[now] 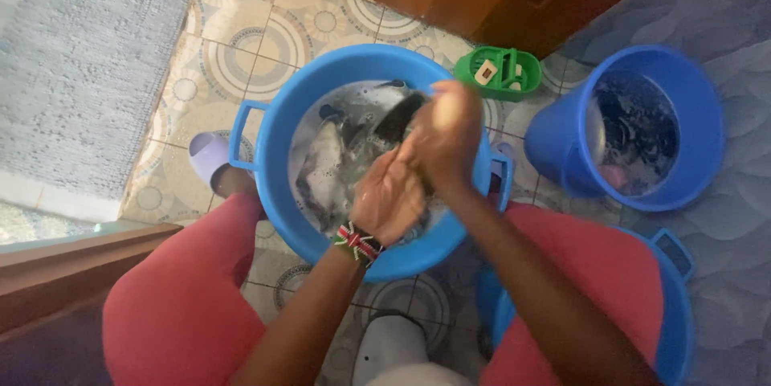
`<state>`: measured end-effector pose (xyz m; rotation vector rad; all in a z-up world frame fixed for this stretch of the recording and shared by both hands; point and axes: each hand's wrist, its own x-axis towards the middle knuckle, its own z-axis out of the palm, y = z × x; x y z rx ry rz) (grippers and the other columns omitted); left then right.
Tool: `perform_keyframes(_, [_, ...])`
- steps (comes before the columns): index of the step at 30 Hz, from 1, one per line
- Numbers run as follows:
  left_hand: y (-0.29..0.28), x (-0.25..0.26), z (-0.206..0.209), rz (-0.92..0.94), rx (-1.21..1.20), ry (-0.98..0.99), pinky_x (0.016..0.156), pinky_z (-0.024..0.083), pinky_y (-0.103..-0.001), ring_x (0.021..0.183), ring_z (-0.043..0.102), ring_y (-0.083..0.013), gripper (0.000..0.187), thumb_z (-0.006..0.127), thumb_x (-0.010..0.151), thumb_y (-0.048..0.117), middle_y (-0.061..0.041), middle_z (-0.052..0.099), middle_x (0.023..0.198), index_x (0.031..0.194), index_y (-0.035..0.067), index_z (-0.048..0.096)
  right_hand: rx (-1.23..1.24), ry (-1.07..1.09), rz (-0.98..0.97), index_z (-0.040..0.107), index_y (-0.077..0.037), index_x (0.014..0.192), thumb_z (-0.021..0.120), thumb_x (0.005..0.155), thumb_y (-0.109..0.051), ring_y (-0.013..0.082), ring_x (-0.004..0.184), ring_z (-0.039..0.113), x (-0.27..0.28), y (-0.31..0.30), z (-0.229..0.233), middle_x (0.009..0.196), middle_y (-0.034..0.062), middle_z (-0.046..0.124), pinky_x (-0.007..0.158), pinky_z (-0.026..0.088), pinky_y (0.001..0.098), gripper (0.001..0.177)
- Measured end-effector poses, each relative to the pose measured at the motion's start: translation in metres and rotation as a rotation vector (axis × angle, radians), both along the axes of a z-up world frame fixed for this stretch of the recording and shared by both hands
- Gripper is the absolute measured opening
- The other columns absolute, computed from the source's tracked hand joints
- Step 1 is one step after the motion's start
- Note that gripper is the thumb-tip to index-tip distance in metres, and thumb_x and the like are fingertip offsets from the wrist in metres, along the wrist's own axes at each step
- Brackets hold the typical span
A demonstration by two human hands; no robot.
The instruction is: Hand washing clothes in a plastic basin with soap and a scrub brush.
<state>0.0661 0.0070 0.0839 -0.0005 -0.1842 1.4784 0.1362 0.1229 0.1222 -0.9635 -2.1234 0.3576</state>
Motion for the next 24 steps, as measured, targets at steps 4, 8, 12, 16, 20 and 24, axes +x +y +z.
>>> perform_keyframes(4, [0.016, 0.013, -0.007, 0.082, 0.005, 0.164, 0.120, 0.036, -0.038, 0.143, 0.043, -0.0248, 0.063, 0.037, 0.119, 0.043, -0.011, 0.047, 0.158, 0.171, 0.009, 0.030, -1.009, 0.467, -0.153, 0.055, -0.004, 0.125, 0.063, 0.094, -0.014, 0.0340, 0.065, 0.059, 0.006, 0.022, -0.051, 0.089, 0.0249, 0.062, 0.057, 0.048, 0.0416, 0.033])
perform_keyframes(8, [0.001, 0.022, -0.061, 0.217, -0.377, 0.253, 0.120, 0.035, -0.037, 0.140, 0.048, -0.0219, 0.053, 0.039, 0.108, 0.035, -0.004, 0.047, 0.156, 0.156, 0.013, 0.032, -1.397, 0.601, -0.277, 0.050, -0.005, 0.121, 0.071, 0.086, -0.003, 0.0228, 0.061, 0.057, 0.015, 0.006, -0.108, 0.085, 0.0133, 0.059, 0.047, 0.045, 0.0369, 0.041])
perform_keyframes(12, [-0.004, 0.006, -0.059, 0.203, -1.002, 0.250, 0.110, 0.043, -0.048, 0.129, 0.053, -0.0335, 0.046, 0.042, 0.109, 0.033, -0.018, 0.048, 0.146, 0.145, 0.004, 0.042, -1.451, 0.454, -0.295, 0.049, -0.011, 0.123, 0.066, 0.079, 0.006, 0.0212, 0.066, 0.063, 0.026, -0.006, -0.150, 0.087, 0.0102, 0.062, 0.053, 0.050, 0.0353, 0.049])
perform_keyframes(16, [-0.008, -0.011, -0.155, 0.185, -0.974, 0.818, 0.091, 0.050, -0.045, 0.102, 0.063, -0.0305, 0.035, 0.046, 0.107, 0.022, -0.018, 0.064, 0.123, 0.132, 0.002, 0.061, -1.502, 0.582, -0.068, 0.057, -0.005, 0.120, 0.067, 0.084, 0.008, 0.0239, 0.070, 0.061, 0.031, -0.005, -0.145, 0.090, 0.0132, 0.059, 0.058, 0.050, 0.0344, 0.040])
perform_keyframes(20, [-0.021, -0.030, -0.141, 0.194, -0.762, 1.267, 0.077, 0.056, -0.041, 0.086, 0.070, -0.0254, 0.030, 0.051, 0.102, 0.015, -0.015, 0.074, 0.106, 0.123, 0.003, 0.070, -1.406, 0.490, 0.106, 0.058, -0.009, 0.116, 0.066, 0.075, 0.001, 0.0196, 0.089, 0.060, 0.019, -0.059, -0.080, 0.102, 0.0045, 0.061, 0.074, 0.050, 0.0319, 0.042])
perform_keyframes(24, [-0.028, -0.050, -0.092, 0.221, -0.543, 1.277, 0.081, 0.056, -0.039, 0.093, 0.068, -0.0228, 0.030, 0.052, 0.101, 0.016, -0.012, 0.071, 0.111, 0.126, 0.004, 0.063, -0.716, 0.217, 0.504, 0.056, -0.007, 0.117, 0.080, 0.064, -0.013, 0.0277, 0.108, 0.056, 0.007, -0.117, -0.041, 0.115, 0.0138, 0.053, 0.093, 0.047, 0.0405, 0.059])
